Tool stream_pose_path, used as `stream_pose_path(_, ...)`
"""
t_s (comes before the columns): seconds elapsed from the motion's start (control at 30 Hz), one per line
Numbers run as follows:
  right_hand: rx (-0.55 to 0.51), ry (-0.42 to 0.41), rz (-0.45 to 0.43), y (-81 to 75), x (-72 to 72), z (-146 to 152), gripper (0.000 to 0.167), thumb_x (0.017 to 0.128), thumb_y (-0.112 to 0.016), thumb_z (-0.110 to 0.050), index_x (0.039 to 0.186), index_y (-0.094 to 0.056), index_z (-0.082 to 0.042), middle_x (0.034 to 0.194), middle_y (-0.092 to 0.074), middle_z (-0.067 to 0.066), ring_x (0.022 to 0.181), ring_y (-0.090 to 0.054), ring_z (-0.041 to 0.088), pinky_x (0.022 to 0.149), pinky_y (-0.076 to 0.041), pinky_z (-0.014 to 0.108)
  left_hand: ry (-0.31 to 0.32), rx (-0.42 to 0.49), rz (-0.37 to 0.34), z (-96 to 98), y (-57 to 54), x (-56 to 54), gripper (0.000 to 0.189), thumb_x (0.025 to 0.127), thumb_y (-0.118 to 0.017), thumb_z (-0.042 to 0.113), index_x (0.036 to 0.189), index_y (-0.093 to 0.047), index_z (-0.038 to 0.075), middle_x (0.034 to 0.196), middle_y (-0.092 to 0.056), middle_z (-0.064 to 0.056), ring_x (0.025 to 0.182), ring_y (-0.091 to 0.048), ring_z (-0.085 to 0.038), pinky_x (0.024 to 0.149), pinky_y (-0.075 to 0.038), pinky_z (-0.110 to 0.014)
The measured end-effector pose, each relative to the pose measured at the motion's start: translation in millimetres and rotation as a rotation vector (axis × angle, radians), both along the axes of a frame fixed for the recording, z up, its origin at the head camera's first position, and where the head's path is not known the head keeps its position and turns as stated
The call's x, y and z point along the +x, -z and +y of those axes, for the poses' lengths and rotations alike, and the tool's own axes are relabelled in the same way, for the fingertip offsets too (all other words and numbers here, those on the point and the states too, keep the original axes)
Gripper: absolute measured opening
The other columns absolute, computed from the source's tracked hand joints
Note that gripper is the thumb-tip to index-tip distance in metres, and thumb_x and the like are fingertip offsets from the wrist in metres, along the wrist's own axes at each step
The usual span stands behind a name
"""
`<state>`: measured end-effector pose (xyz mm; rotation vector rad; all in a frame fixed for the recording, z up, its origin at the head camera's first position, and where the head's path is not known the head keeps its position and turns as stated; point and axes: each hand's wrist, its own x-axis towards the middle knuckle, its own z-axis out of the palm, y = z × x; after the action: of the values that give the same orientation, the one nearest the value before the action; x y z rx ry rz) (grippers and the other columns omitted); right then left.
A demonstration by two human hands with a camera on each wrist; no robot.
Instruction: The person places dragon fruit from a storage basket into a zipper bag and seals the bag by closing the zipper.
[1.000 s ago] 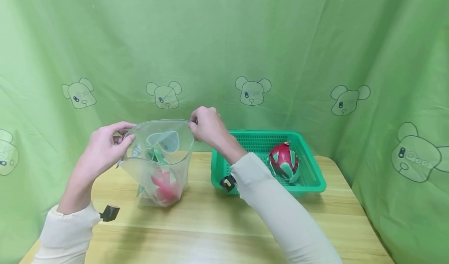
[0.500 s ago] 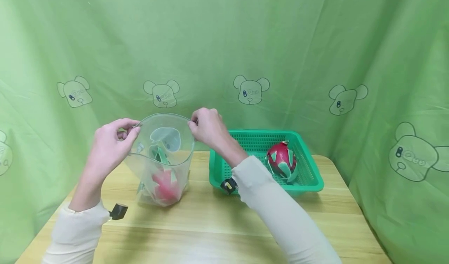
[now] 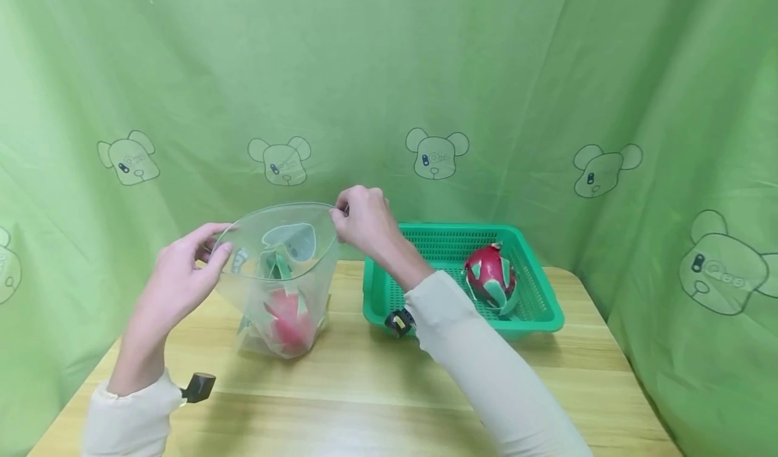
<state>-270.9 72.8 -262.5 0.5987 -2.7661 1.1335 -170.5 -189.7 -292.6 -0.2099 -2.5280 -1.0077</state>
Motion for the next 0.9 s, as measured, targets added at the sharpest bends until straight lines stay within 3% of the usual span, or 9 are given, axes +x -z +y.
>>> stream_pose_path(0.33,-0.017,-0.048,0.026,0.6,5.8,5,0.014,0.1,-0.065,-0.015,0.105,-0.072,-0.004,0.087,-0.073,0.01,0.066,-0.072,0.016,0.058,-0.06,0.025,-0.096,0.087,0.16,11.0,7.0,-6.0,0.03,0.1,-0.057,0.007,0.128,-0.071,0.008,0.084,-0.071,-0.008,0.067,-0.061,-0.02,0.053,-0.05,-0.027)
stream_pose_path(0.7,-0.039,-0.038,0.06,-2.2,13.8,24,0.021,0.102,-0.064,-0.023,0.11,-0.072,-0.006,0.078,-0.071,0.002,0.065,-0.071,0.013,0.06,-0.06,0.031,-0.119,0.164,0.22,20.5,7.2,-1.7,0.037,0.1,-0.06,0.007,0.136,-0.064,0.01,0.088,-0.07,-0.008,0.071,-0.063,-0.018,0.054,-0.049,-0.022)
stream_pose_path(0.9,-0.077,-0.016,0.073,-0.7,14.6,41,0.022,0.103,-0.062,-0.026,0.109,-0.072,-0.006,0.079,-0.072,0.003,0.067,-0.071,0.015,0.06,-0.06,0.033,-0.136,0.194,0.275,24.9,10.7,-2.8,0.03,0.099,-0.06,0.005,0.127,-0.07,0.006,0.088,-0.069,-0.009,0.073,-0.063,-0.017,0.062,-0.05,-0.013)
